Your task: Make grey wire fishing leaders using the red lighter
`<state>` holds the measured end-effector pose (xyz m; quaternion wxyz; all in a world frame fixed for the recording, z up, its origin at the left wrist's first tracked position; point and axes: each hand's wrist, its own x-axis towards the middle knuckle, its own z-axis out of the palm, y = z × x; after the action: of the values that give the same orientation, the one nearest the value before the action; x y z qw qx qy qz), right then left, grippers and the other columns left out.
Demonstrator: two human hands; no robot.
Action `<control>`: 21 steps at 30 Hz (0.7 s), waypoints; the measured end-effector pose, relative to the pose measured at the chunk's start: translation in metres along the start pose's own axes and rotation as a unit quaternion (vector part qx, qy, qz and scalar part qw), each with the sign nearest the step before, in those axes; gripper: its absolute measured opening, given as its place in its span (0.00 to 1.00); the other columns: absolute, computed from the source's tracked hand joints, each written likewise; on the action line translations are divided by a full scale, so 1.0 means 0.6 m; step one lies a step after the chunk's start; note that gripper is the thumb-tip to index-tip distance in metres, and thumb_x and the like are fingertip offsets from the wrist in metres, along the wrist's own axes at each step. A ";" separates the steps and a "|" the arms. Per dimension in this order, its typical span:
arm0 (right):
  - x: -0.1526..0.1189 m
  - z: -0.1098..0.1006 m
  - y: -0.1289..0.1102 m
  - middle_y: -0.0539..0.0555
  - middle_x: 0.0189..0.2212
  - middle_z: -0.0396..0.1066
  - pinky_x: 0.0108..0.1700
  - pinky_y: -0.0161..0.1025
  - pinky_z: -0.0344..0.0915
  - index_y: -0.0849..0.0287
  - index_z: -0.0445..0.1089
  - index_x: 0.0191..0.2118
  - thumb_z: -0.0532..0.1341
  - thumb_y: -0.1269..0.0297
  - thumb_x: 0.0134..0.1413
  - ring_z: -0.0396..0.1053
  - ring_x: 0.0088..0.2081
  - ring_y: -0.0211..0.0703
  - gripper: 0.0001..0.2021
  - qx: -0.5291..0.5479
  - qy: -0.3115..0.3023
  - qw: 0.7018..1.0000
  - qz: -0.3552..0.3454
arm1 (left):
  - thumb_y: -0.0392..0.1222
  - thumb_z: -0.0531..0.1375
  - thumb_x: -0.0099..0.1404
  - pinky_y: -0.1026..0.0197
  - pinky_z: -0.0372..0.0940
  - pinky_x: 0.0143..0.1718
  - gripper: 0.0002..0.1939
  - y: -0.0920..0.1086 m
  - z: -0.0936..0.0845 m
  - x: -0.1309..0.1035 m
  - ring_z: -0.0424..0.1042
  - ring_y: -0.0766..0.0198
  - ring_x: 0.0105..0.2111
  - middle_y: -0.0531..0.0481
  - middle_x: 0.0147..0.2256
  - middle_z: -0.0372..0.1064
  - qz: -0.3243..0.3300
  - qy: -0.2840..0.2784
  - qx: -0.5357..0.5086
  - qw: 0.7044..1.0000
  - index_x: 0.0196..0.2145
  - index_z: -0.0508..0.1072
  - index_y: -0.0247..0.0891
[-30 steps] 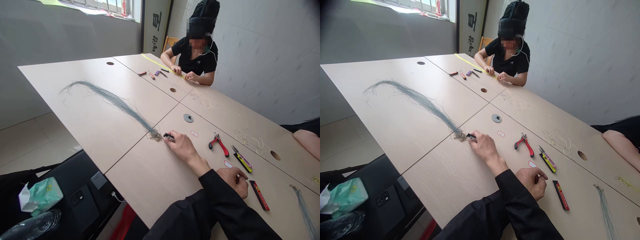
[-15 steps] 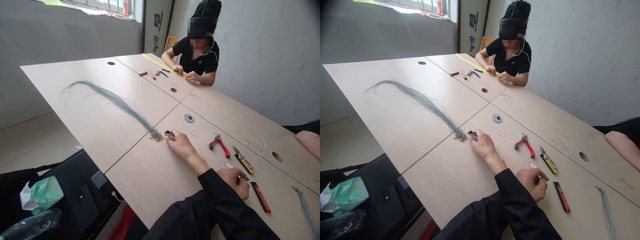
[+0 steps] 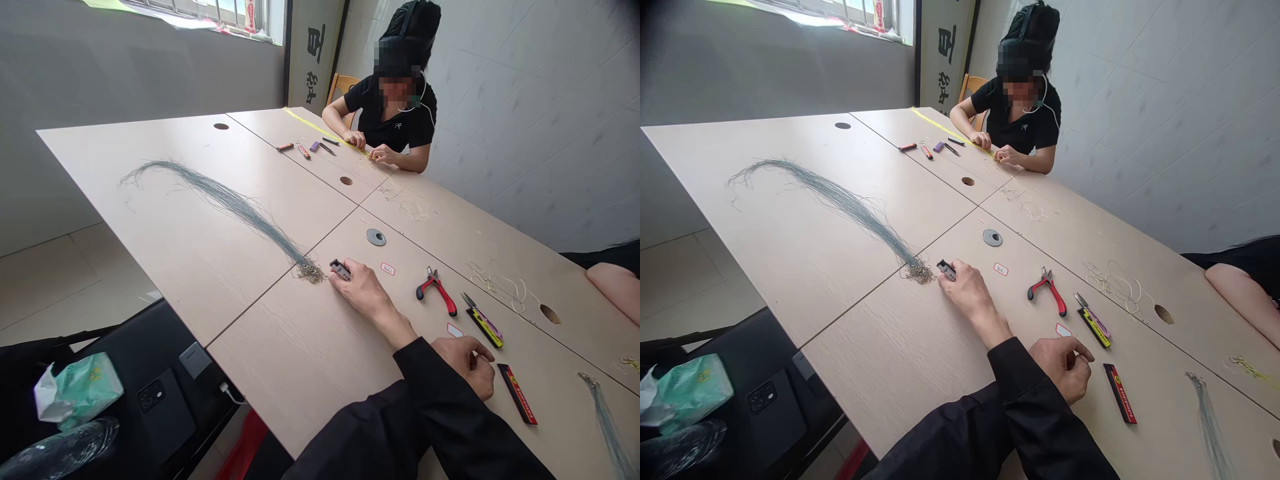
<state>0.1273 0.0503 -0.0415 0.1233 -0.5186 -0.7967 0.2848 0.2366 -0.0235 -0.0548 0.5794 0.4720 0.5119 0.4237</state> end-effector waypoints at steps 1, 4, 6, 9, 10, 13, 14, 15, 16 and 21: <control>0.000 0.000 0.000 0.47 0.21 0.63 0.28 0.33 0.51 0.57 0.59 0.25 0.57 0.62 0.55 0.58 0.24 0.36 0.10 -0.007 -0.003 1.000 0.002 | 0.34 0.55 0.55 0.64 0.53 0.27 0.16 0.001 0.000 0.000 0.59 0.68 0.22 0.55 0.21 0.62 -0.001 0.001 0.001 1.000 0.35 0.81 0.40; -0.001 0.000 -0.001 0.49 0.22 0.64 0.28 0.33 0.51 0.57 0.60 0.25 0.57 0.63 0.55 0.59 0.25 0.37 0.09 -0.025 -0.009 1.000 0.011 | 0.33 0.55 0.54 0.63 0.53 0.27 0.16 0.001 0.002 0.000 0.58 0.68 0.22 0.54 0.20 0.62 -0.005 0.005 0.000 1.000 0.35 0.81 0.40; -0.002 -0.001 0.000 0.51 0.27 0.69 0.31 0.33 0.53 0.57 0.64 0.30 0.58 0.64 0.54 0.63 0.28 0.39 0.04 -0.018 -0.003 1.000 0.010 | 0.33 0.55 0.54 0.62 0.53 0.26 0.16 -0.001 0.004 0.001 0.58 0.68 0.21 0.54 0.20 0.62 0.002 0.007 -0.001 1.000 0.35 0.81 0.39; -0.002 -0.002 0.003 0.52 0.30 0.71 0.33 0.33 0.54 0.57 0.66 0.33 0.57 0.66 0.54 0.65 0.30 0.39 0.02 0.004 -0.008 1.000 -0.025 | 0.34 0.55 0.54 0.62 0.53 0.26 0.15 -0.004 0.005 0.002 0.58 0.68 0.21 0.54 0.19 0.62 0.010 0.010 -0.001 1.000 0.34 0.81 0.40; -0.002 -0.002 0.005 0.52 0.29 0.71 0.32 0.33 0.54 0.57 0.66 0.32 0.57 0.66 0.54 0.64 0.30 0.39 0.02 0.007 -0.011 0.999 -0.033 | 0.34 0.55 0.54 0.62 0.53 0.26 0.15 -0.005 0.005 0.002 0.58 0.68 0.21 0.54 0.20 0.62 0.011 0.011 -0.002 1.000 0.34 0.81 0.40; 0.000 0.000 0.011 0.51 0.26 0.69 0.31 0.33 0.53 0.57 0.64 0.30 0.56 0.66 0.54 0.62 0.28 0.38 0.04 -0.002 -0.009 1.000 -0.024 | 0.34 0.55 0.54 0.63 0.53 0.26 0.15 -0.004 0.003 0.001 0.59 0.69 0.21 0.55 0.20 0.61 0.012 0.007 -0.001 1.000 0.34 0.81 0.41; -0.001 0.000 0.014 0.51 0.26 0.69 0.31 0.33 0.53 0.57 0.63 0.29 0.56 0.66 0.54 0.62 0.28 0.38 0.04 -0.007 -0.007 1.000 -0.018 | 0.34 0.55 0.54 0.63 0.54 0.26 0.15 -0.003 0.003 0.001 0.59 0.69 0.21 0.55 0.20 0.62 0.012 0.003 0.001 1.000 0.34 0.81 0.41; -0.001 0.000 0.016 0.51 0.26 0.68 0.30 0.34 0.52 0.57 0.63 0.29 0.56 0.65 0.55 0.61 0.28 0.38 0.05 -0.012 -0.008 1.000 -0.015 | 0.34 0.55 0.54 0.63 0.54 0.27 0.15 -0.003 0.004 0.001 0.59 0.68 0.21 0.55 0.20 0.62 0.011 0.000 0.003 1.000 0.34 0.81 0.41; -0.003 -0.001 0.018 0.52 0.25 0.68 0.30 0.34 0.52 0.57 0.62 0.29 0.55 0.65 0.56 0.61 0.27 0.38 0.06 -0.018 -0.010 1.000 -0.015 | 0.34 0.56 0.54 0.62 0.54 0.27 0.15 -0.004 0.006 0.002 0.60 0.68 0.22 0.54 0.20 0.63 0.009 0.002 0.004 1.000 0.34 0.81 0.41; -0.016 -0.028 0.029 0.52 0.24 0.67 0.29 0.35 0.51 0.57 0.61 0.29 0.53 0.63 0.57 0.59 0.25 0.39 0.07 -0.074 0.012 0.997 -0.002 | 0.34 0.57 0.55 0.59 0.59 0.30 0.13 -0.033 0.027 0.019 0.66 0.63 0.24 0.48 0.22 0.69 0.031 0.007 -0.021 0.999 0.33 0.80 0.41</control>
<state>0.1526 0.0525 -0.0371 0.0949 -0.5285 -0.8148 0.2185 0.2544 -0.0182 -0.0762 0.5721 0.4727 0.4918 0.4555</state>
